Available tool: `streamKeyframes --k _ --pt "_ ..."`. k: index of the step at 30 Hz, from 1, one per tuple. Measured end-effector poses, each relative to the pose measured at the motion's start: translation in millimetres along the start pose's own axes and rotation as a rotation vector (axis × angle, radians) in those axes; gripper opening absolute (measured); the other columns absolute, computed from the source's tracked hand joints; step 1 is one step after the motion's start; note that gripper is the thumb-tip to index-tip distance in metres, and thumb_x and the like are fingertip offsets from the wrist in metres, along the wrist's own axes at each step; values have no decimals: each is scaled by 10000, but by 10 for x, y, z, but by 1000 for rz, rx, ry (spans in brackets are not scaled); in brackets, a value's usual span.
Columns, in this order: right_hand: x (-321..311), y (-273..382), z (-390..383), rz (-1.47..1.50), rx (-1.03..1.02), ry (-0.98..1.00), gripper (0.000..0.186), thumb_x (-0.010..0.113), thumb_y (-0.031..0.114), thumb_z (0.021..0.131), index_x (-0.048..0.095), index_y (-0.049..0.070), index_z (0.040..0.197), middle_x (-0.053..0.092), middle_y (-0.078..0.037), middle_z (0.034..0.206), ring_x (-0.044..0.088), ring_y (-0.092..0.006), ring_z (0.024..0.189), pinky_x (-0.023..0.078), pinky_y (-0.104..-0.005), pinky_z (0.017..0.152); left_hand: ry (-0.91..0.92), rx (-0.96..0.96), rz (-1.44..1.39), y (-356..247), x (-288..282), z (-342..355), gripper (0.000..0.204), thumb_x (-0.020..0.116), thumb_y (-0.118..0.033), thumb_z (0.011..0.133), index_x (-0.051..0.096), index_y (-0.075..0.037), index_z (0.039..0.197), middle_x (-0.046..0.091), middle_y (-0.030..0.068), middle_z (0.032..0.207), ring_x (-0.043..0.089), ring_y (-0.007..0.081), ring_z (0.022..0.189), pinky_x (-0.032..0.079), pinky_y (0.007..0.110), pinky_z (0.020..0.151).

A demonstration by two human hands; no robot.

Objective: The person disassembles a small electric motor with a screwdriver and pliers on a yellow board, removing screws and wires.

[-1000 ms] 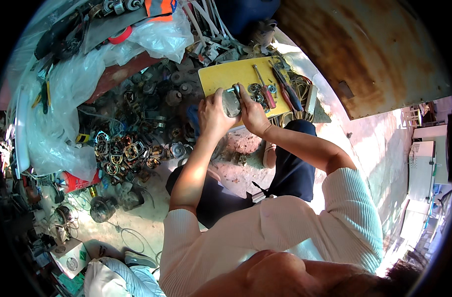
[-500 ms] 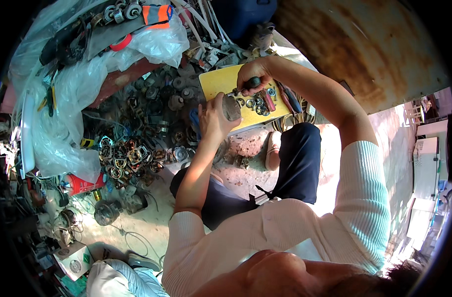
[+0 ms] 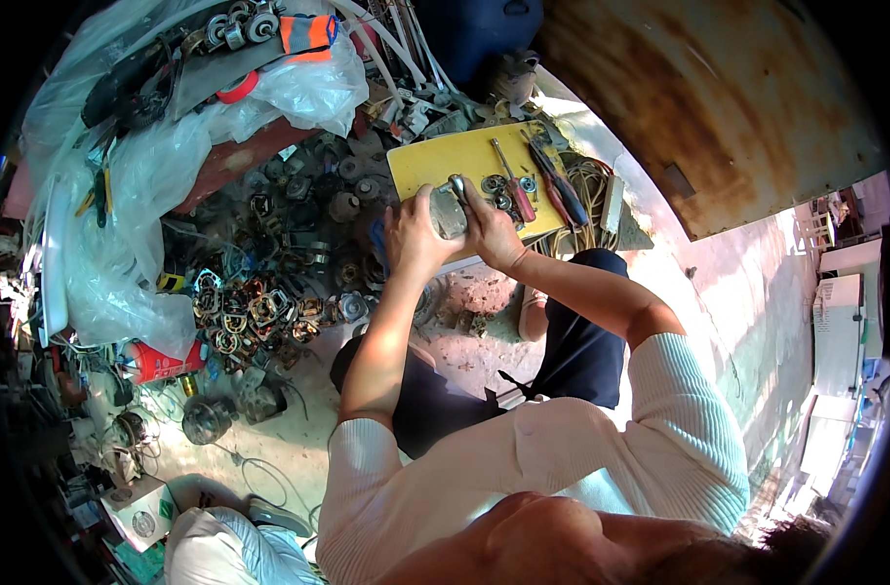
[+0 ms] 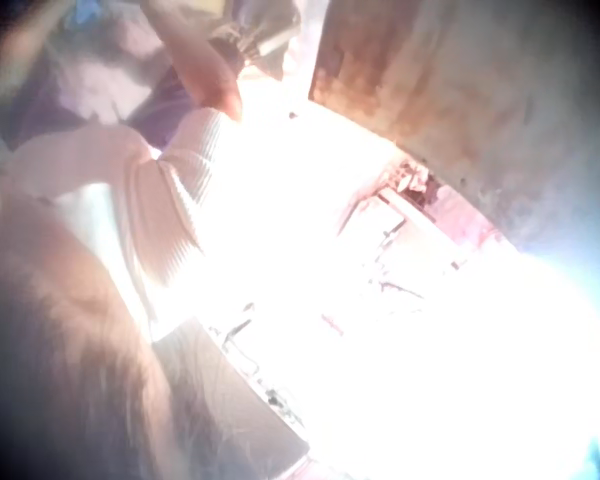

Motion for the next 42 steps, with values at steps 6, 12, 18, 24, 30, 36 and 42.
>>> streamKeyframes --k 6,12,18,24,30,36,42 --pt "-60 27 224 5 197 332 503 461 130 976 401 91 1473 662 -183 821 649 -272 665 525 -369 660 -1 -15 -13 56 -23 -20 909 852 -418 611 427 -120 1357 602 196 1225 555 364 1165 317 559 1092" --pt "-75 65 601 234 766 813 180 519 149 935 613 23 847 643 -47 737 632 -102 605 535 -227 505 22 -5 -24 25 22 -33 925 867 -404 595 434 -109 1358 596 171 1243 554 353 1174 278 551 1116" --pt "-54 129 681 66 644 771 144 531 115 900 625 6 892 669 -71 775 669 -143 652 561 -290 547 17 8 -6 41 32 -34 949 866 -411 589 424 -104 1370 589 162 1262 556 338 1181 274 549 1119" --pt "-160 345 416 -186 133 474 469 492 115 874 512 -8 1327 684 -238 846 693 -349 756 538 -442 689 1 6 -12 57 5 -6 928 858 -409 604 418 -108 1363 588 175 1258 558 346 1171 293 551 1103" --pt "-113 122 61 -236 -44 123 556 492 163 923 366 41 1450 648 -254 749 646 -425 686 509 -518 661 30 -45 6 9 11 1 915 855 -393 615 405 -122 1364 599 182 1242 558 361 1165 289 562 1097" --pt "-641 -373 334 -437 112 -98 309 525 190 922 536 -8 1159 664 -243 770 659 -420 720 524 -506 670 90 -81 -57 15 13 -45 973 875 -376 618 372 -164 1423 546 142 1351 519 338 1244 198 614 1120" --pt "-1088 -1185 650 -580 225 -205 275 516 248 907 599 0 994 673 -252 884 654 -437 829 516 -534 769 92 -85 -87 -4 8 -43 1125 889 -365 588 267 -179 1507 494 115 1424 454 312 1328 105 681 1118"
Point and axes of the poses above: each hand's wrist, its own z-axis towards the middle knuckle, its own x-axis out of the palm, y = z × x, the point moved 9 cm from there along z, towards the middle knuckle
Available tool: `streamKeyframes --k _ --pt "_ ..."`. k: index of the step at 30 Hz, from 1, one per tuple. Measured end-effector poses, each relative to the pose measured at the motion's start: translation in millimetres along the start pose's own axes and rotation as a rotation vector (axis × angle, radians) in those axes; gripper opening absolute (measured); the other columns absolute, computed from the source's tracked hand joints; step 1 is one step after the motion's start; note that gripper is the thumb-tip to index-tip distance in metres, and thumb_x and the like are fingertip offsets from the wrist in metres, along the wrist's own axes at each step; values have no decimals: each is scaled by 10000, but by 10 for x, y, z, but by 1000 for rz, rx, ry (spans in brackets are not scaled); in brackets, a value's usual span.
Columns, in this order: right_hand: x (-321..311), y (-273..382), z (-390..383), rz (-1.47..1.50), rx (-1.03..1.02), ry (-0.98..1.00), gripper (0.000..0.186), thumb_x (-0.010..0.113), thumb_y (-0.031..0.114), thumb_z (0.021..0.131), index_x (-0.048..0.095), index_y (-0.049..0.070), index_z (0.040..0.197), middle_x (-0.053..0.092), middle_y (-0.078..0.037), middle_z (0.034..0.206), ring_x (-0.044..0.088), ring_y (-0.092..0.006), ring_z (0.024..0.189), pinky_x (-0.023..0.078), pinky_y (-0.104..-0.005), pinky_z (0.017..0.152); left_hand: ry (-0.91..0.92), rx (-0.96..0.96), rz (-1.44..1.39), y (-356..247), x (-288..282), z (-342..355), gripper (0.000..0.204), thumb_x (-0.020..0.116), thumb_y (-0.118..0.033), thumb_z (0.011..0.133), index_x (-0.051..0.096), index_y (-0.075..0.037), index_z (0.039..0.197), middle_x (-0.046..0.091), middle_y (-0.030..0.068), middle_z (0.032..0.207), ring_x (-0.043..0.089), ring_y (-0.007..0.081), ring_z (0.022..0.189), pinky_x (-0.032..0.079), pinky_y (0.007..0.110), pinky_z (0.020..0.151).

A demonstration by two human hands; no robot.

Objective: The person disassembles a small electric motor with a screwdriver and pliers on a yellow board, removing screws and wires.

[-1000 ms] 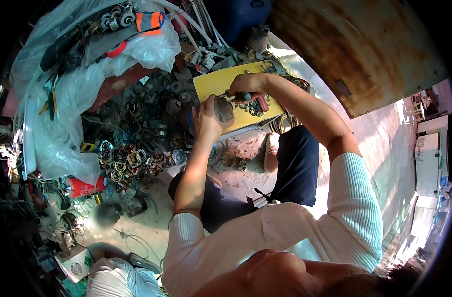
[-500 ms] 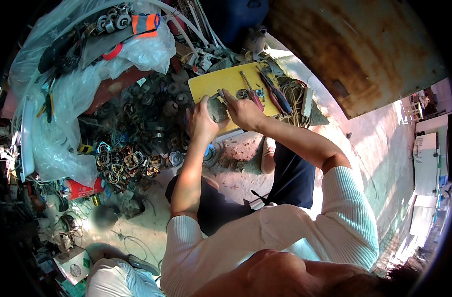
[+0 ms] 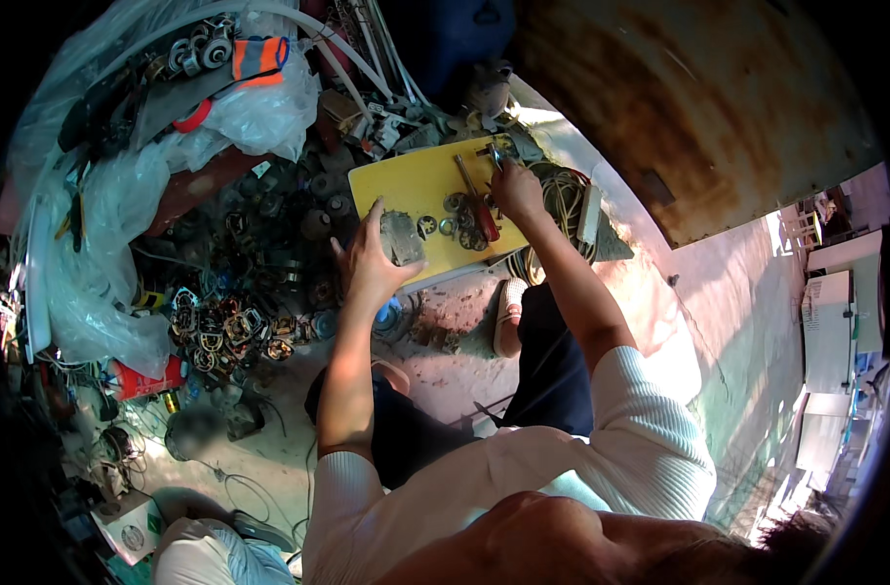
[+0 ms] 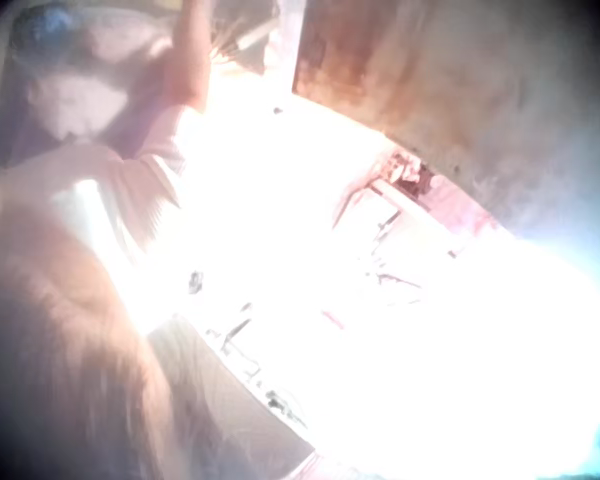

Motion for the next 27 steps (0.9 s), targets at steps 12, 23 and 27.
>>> streamKeyframes --k 12,23,27 --pt "-270 114 -204 -52 31 -60 344 641 431 833 724 108 919 705 -146 865 691 -341 815 539 -439 734 -259 -7 -442 362 -363 -139 764 735 -455 847 453 5 1387 515 245 1383 473 356 1318 372 418 1078" --pt "17 124 -446 12 90 187 520 595 515 854 715 9 840 699 -215 844 681 -394 838 526 -460 773 -377 -226 -336 614 -434 -382 380 629 -269 956 597 -50 1265 668 119 1051 631 192 965 482 316 871" --pt "-353 233 -420 141 40 -68 499 521 492 928 675 18 957 682 -240 904 662 -410 881 511 -492 789 -432 -210 -137 798 -419 -433 354 606 -187 937 596 -63 1268 619 142 1154 637 232 1007 500 346 862"
Point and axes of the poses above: each hand's wrist, its own z-axis towards the middle knuckle, its own x-axis out of the palm, y = z × x, the point moved 9 cm from there along z, towards the middle knuckle
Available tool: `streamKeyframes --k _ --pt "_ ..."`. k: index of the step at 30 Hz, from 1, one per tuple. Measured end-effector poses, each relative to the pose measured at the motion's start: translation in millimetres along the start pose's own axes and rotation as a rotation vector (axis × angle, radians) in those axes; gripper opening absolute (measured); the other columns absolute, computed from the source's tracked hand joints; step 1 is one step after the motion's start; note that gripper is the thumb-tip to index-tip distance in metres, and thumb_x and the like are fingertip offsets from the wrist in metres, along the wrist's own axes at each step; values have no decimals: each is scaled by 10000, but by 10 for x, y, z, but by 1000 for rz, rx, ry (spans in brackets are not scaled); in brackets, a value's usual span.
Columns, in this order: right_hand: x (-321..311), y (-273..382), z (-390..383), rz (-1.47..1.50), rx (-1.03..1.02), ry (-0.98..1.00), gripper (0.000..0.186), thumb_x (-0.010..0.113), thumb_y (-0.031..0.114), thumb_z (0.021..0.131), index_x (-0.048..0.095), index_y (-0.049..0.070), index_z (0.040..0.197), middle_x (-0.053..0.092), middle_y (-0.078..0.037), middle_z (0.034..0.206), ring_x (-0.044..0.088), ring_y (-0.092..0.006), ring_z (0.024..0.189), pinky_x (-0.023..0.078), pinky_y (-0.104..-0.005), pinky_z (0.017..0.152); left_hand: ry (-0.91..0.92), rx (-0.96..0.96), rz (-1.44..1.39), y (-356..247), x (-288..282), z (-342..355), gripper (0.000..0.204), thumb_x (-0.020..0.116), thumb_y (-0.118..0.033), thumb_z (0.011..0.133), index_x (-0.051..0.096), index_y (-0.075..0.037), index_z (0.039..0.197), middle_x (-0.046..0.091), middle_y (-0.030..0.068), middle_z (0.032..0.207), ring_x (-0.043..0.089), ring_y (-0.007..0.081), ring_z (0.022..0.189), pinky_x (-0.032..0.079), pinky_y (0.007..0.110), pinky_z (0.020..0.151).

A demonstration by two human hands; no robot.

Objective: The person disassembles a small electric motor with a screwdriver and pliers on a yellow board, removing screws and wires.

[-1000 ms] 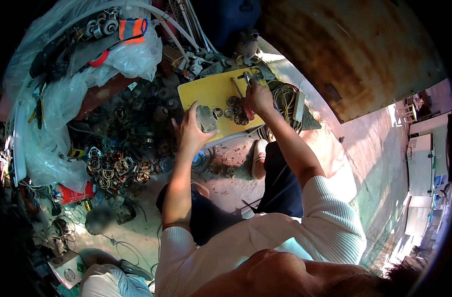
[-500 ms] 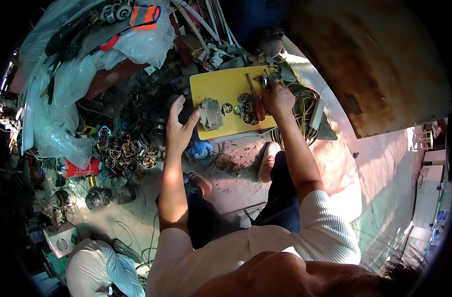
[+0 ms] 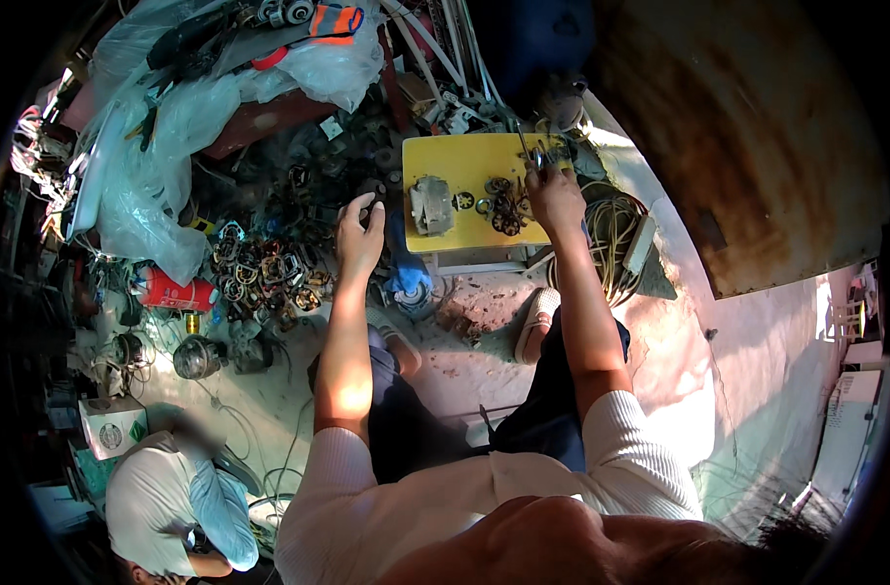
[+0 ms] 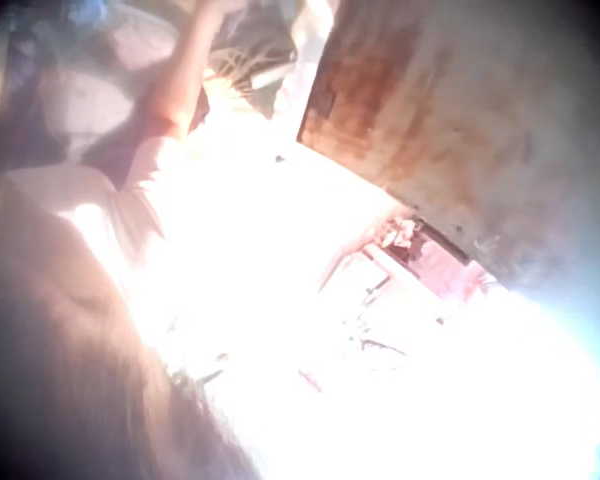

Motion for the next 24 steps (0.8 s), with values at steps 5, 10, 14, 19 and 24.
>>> streamKeyframes --k 5,10,14,19,24 --pt "-155 147 197 474 18 118 398 545 414 976 636 43 1086 682 -181 864 675 -316 803 517 -397 718 -197 243 348 -358 -158 55 385 643 -111 814 609 -102 1198 632 165 1168 561 385 1154 381 443 1043" --pt "-86 109 93 1167 156 171 263 636 226 968 625 -10 1084 707 -52 917 582 -58 727 467 -217 631 83 53 -14 -666 -40 185 311 642 -237 885 646 -83 1155 701 124 1098 626 326 1093 349 482 1076" --pt "-98 -76 79 1285 214 118 226 628 246 973 604 30 1037 687 -60 909 655 -115 783 531 -227 712 172 -11 -225 -518 167 34 447 704 -323 882 647 20 1164 683 189 1136 631 306 1120 471 378 953" --pt "281 -352 -22 1483 434 224 258 579 302 997 594 45 982 655 -42 851 633 -104 737 546 -203 662 266 -13 -119 -598 273 -3 703 814 -401 767 580 7 1290 593 223 1295 536 332 1251 410 401 1042" --pt "579 -416 -80 1359 516 314 282 551 318 1009 603 41 1019 647 -34 834 628 -100 718 555 -206 649 342 -14 -74 -577 357 14 839 871 -421 661 554 -39 1338 556 230 1336 516 329 1271 395 403 1056"
Point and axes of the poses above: each hand's wrist, its own z-axis towards the middle knuckle, its own x-axis out of the palm, y = z × x, the point moved 9 cm from there along z, towards the middle knuckle
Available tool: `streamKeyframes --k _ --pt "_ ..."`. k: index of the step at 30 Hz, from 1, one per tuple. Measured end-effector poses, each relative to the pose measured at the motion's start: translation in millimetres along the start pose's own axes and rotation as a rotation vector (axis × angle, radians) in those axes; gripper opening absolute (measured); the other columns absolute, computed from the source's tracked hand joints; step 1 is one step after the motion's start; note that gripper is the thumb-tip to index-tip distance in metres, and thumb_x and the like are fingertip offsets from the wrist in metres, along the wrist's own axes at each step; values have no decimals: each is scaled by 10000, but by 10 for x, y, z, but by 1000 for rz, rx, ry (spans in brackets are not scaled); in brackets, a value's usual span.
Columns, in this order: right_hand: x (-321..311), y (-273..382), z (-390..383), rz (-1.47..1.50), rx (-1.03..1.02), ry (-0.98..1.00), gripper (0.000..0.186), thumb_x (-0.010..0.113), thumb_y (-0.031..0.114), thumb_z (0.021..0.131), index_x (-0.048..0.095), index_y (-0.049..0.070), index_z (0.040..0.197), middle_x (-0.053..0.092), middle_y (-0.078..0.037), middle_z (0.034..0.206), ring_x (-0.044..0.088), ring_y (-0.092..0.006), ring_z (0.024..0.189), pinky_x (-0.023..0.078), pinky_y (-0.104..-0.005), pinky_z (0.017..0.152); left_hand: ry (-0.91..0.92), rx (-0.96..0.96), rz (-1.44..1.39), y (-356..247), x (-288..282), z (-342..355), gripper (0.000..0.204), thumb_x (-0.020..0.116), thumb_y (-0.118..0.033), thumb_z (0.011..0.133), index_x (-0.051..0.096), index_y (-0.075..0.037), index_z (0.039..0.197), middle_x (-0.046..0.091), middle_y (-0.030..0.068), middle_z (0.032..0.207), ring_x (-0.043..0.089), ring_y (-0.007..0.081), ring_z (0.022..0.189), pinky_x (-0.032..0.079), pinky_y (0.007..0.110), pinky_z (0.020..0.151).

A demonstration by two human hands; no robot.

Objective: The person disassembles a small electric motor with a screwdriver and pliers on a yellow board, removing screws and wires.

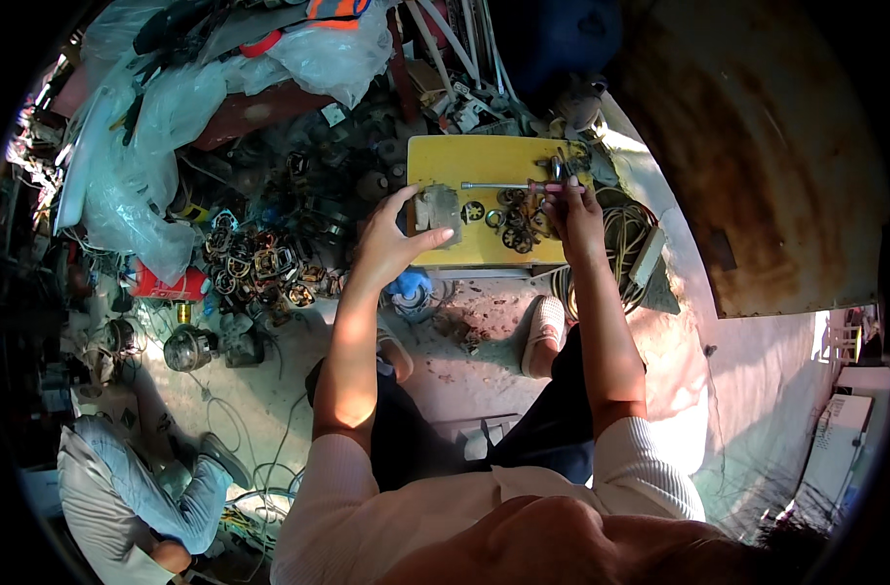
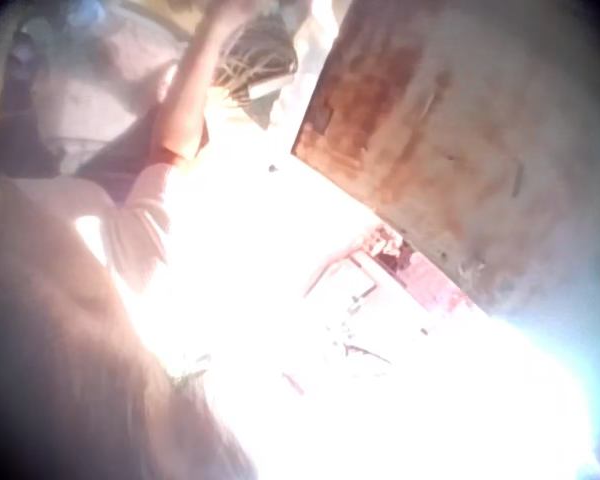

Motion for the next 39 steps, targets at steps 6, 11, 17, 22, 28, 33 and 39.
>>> streamKeyframes --k 6,11,17,22,28,33,39 --pt "54 -125 32 21 53 17 300 535 312 1017 620 25 1034 654 -37 846 638 -103 727 563 -205 662 43 0 36 -4 -10 36 836 883 -376 633 561 -47 1331 553 220 1335 517 322 1266 398 401 1053" --pt "144 -186 23 38 118 65 291 545 306 1013 605 22 1025 657 -47 845 641 -109 719 561 -205 650 44 19 82 -28 -17 52 818 884 -363 630 573 -32 1310 563 197 1322 522 323 1254 396 396 1055" --pt "187 -139 23 -54 81 -27 313 575 334 996 550 23 996 648 -49 796 619 -107 632 522 -214 550 30 32 101 -22 -26 45 800 883 -351 635 578 -24 1298 570 192 1310 533 316 1239 400 390 1048" --pt "99 -151 90 -146 49 20 259 601 352 979 609 95 1011 666 -21 880 630 -88 713 543 -192 613 24 30 107 -48 -34 43 792 882 -358 629 587 -25 1284 592 195 1271 551 319 1213 413 394 1030" --pt "64 -217 128 1 56 40 298 595 312 988 615 89 1185 663 5 970 633 -81 810 545 -195 663 5 32 127 -58 -44 34 783 882 -368 622 597 -37 1272 604 193 1246 563 326 1191 423 397 1013" --pt "71 -254 134 139 57 -13 262 565 250 1006 593 71 1196 670 -38 1009 656 -116 844 550 -218 690 22 3 114 -58 -39 32 786 872 -399 625 594 -60 1277 598 178 1257 532 332 1215 363 427 1042" --pt "168 -221 69 243 39 -19 237 550 213 1011 571 79 1206 663 -42 1047 665 -150 911 562 -243 748 36 -34 93 23 -12 32 795 860 -437 625 590 -91 1288 577 170 1292 471 344 1267 282 459 1097"
Point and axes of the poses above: each hand's wrist, its own z-axis towards the middle knuckle, its own x-axis out of the palm, y = z × x, the point moved 9 cm from there along z, towards the middle knuckle
